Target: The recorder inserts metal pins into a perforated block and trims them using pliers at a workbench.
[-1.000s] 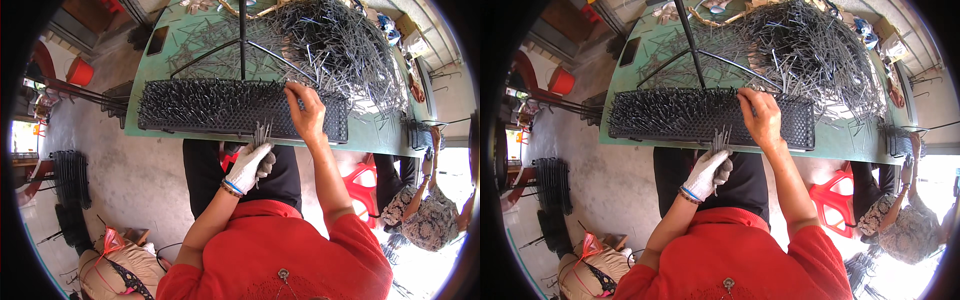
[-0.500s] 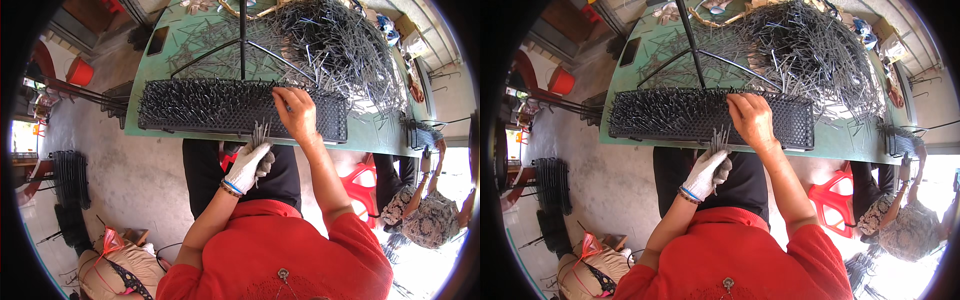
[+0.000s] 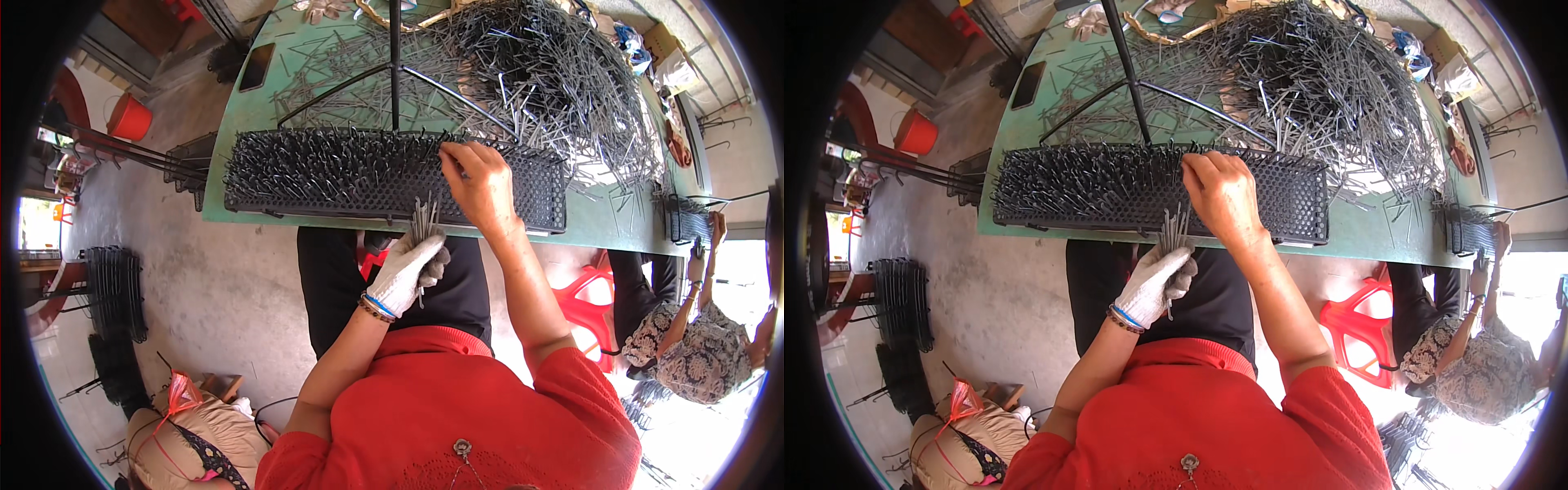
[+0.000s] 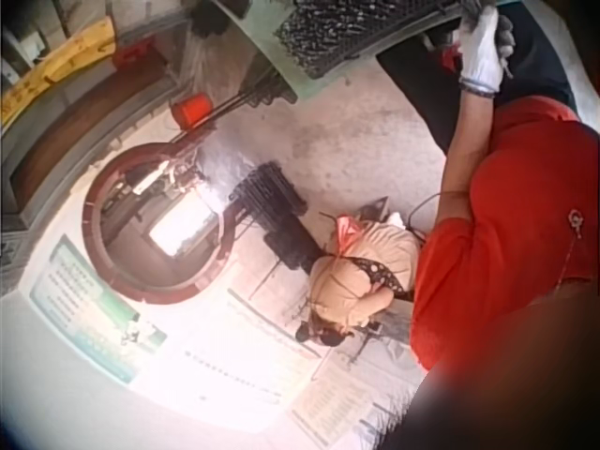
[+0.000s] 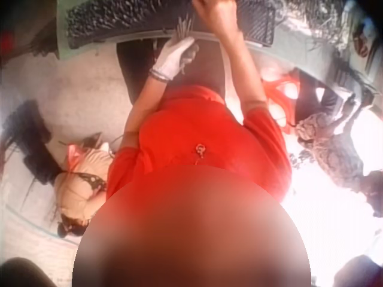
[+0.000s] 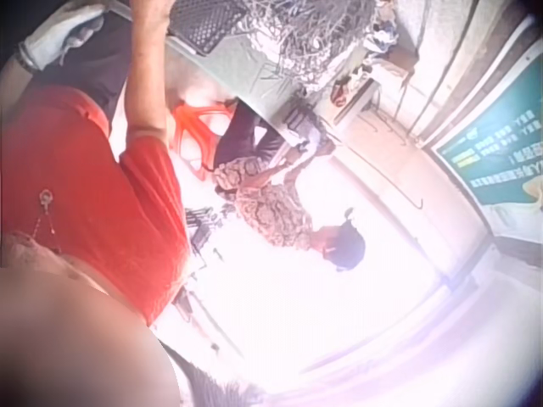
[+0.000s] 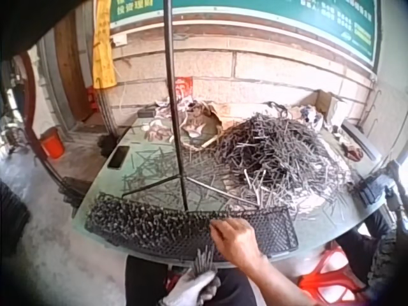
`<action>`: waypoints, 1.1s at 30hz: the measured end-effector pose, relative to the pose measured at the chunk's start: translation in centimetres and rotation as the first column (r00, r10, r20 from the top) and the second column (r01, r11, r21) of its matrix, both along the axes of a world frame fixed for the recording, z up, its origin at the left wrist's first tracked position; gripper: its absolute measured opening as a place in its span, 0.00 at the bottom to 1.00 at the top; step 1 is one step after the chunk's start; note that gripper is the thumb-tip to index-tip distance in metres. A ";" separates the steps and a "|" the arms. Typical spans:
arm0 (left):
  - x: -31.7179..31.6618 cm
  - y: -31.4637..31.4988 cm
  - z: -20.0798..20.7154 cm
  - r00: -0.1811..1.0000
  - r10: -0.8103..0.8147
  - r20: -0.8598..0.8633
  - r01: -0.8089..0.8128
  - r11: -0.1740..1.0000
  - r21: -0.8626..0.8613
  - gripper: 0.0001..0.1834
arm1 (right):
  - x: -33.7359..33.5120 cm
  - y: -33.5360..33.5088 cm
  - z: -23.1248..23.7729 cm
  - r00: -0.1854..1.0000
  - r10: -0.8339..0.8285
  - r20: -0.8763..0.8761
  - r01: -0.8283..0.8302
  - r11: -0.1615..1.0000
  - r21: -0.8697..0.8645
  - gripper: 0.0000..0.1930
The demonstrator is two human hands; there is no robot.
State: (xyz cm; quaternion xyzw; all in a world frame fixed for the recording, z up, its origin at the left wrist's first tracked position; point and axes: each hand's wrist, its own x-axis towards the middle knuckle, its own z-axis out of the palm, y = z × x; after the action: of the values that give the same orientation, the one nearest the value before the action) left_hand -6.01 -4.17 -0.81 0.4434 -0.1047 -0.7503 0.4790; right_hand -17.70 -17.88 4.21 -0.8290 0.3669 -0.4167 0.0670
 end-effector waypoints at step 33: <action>1.0 0.2 0.4 0.993 -0.002 -0.121 -0.003 0.999 -0.041 0.11 | 0.8 1.4 -1.5 0.859 -0.199 0.472 0.005 0.924 0.382 0.07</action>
State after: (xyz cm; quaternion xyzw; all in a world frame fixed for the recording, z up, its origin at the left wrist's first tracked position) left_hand -4.99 -4.00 -0.45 0.3873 -0.0906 -0.7734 0.4937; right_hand -16.90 -16.45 2.73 -0.6433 0.4522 -0.5449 0.2912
